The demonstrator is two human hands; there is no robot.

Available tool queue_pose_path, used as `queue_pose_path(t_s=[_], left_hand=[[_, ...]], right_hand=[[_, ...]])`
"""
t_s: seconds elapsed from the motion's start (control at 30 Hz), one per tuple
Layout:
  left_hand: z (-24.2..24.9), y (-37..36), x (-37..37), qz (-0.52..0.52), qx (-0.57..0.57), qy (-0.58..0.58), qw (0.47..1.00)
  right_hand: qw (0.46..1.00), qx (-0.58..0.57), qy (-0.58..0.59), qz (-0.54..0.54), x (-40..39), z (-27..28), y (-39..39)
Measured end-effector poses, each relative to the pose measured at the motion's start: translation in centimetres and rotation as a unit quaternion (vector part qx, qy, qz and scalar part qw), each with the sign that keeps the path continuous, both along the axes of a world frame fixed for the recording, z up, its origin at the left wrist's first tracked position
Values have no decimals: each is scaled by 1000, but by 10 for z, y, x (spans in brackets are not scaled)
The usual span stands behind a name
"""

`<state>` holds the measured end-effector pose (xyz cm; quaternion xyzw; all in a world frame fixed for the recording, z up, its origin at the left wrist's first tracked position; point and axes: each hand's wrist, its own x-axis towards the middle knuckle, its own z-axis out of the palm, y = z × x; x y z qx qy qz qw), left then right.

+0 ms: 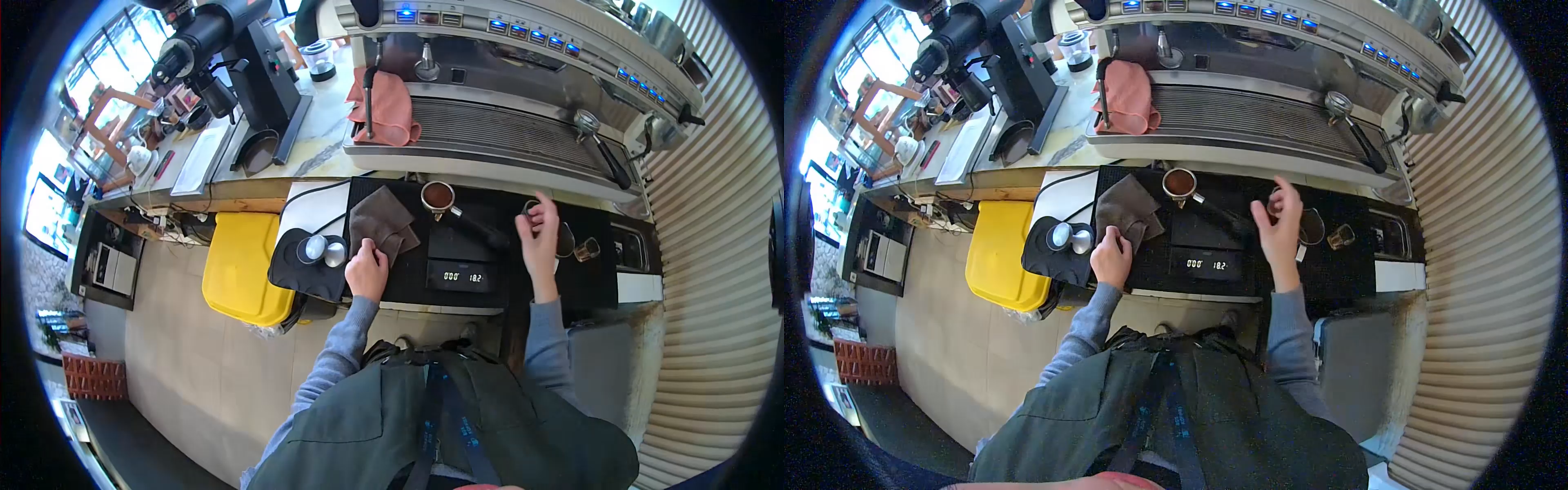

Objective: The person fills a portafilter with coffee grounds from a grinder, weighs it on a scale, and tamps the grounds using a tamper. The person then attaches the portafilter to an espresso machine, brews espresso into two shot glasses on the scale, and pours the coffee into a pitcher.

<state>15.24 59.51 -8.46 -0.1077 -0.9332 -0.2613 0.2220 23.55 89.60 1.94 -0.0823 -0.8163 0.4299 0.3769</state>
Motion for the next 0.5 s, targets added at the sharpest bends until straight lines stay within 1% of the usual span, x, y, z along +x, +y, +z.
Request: queue_pose_path(t_s=[0.03, 0.1, 0.13, 0.17, 0.23, 0.33, 0.43, 0.5], left_hand=[[2, 0, 0, -5, -1, -1, 1000], [4, -1, 1, -5, 18, -19, 1000], [3, -1, 1, -9, 18, -20, 1000], [3, -1, 0, -9, 22, -16, 1000], [2, -1, 0, -13, 27, -14, 999], [2, -1, 1, -16, 26, -10, 999], [2, -1, 2, -12, 20, -12, 1000], [2, -1, 1, -8, 13, -12, 1000]], right_hand=[[999, -48, 4, 3, 10, 16, 0], [995, -101, 21, -15, 30, 32, 4], [996, -72, 39, -41, 39, 41, 4], [995, -39, 31, -88, 48, 48, 6], [988, -88, 64, -107, 65, 51, 13], [980, -73, 94, -160, 86, 57, 13], [974, -45, 114, -190, 100, 57, 14], [972, -54, 129, -191, 103, 60, 16]])
